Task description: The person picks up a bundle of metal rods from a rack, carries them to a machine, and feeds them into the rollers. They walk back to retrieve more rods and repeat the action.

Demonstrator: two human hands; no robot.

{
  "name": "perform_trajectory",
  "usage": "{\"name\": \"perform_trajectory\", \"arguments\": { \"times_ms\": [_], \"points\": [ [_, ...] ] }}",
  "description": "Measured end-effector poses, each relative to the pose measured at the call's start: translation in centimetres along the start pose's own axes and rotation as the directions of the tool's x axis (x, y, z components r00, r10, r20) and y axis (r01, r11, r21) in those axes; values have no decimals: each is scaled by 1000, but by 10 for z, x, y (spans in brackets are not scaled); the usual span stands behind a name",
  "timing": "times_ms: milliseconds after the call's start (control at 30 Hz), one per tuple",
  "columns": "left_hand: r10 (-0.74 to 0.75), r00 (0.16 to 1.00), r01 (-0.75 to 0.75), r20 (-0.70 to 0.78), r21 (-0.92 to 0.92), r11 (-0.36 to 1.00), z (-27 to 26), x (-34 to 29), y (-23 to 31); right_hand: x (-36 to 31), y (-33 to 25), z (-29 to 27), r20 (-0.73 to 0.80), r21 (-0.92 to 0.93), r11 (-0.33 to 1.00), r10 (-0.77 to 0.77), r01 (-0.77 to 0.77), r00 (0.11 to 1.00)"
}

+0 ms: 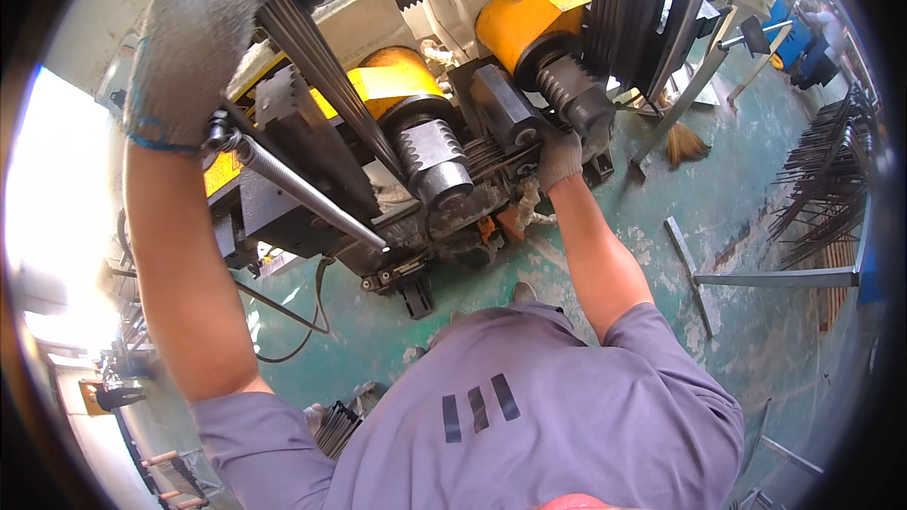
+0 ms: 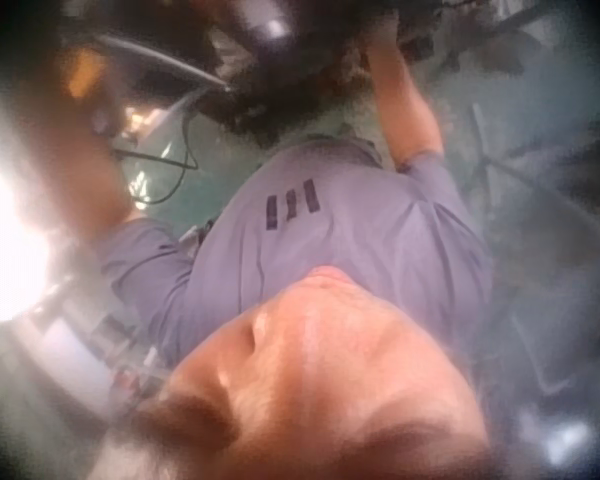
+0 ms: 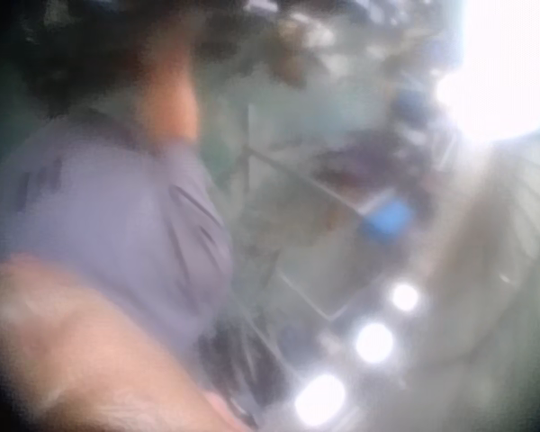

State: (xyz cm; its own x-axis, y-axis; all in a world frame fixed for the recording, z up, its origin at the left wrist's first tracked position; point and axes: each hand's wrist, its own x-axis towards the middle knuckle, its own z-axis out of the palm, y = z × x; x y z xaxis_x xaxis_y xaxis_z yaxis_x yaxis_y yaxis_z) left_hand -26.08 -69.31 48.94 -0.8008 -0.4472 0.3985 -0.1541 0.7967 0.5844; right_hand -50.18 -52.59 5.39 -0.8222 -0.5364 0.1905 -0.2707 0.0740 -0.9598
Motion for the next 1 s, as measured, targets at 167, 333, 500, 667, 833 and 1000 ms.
{"name": "perform_trajectory", "arguments": {
  "times_ms": [167, 333, 500, 667, 833, 1000],
  "points": [
    [-19, 999, 17, -47, -56, 998, 4, -7, -2, 5, -1, 8, 26, 456, 868, 208, -196, 978],
    [3, 996, -5, -87, -21, 1000, 5, -3, -6, 8, 0, 11, -1, 649, 731, 280, -213, 960],
    [0, 985, 0, -174, -1, 1000, 6, -7, -12, 7, 3, 11, -64, 494, 863, 162, -110, 985],
    [-39, 982, 41, -183, 10, 999, 2, -10, -15, 4, -3, 13, -75, 574, 816, 141, -74, 987],
    [-58, 983, 64, -172, 28, 998, -1, -7, -20, 6, -7, 12, -57, 573, 814, 155, -95, 986],
    [-78, 986, 84, -147, 33, 996, -5, -6, -26, 9, 2, 18, -66, 567, 806, 248, -168, 967]
  ]
}}
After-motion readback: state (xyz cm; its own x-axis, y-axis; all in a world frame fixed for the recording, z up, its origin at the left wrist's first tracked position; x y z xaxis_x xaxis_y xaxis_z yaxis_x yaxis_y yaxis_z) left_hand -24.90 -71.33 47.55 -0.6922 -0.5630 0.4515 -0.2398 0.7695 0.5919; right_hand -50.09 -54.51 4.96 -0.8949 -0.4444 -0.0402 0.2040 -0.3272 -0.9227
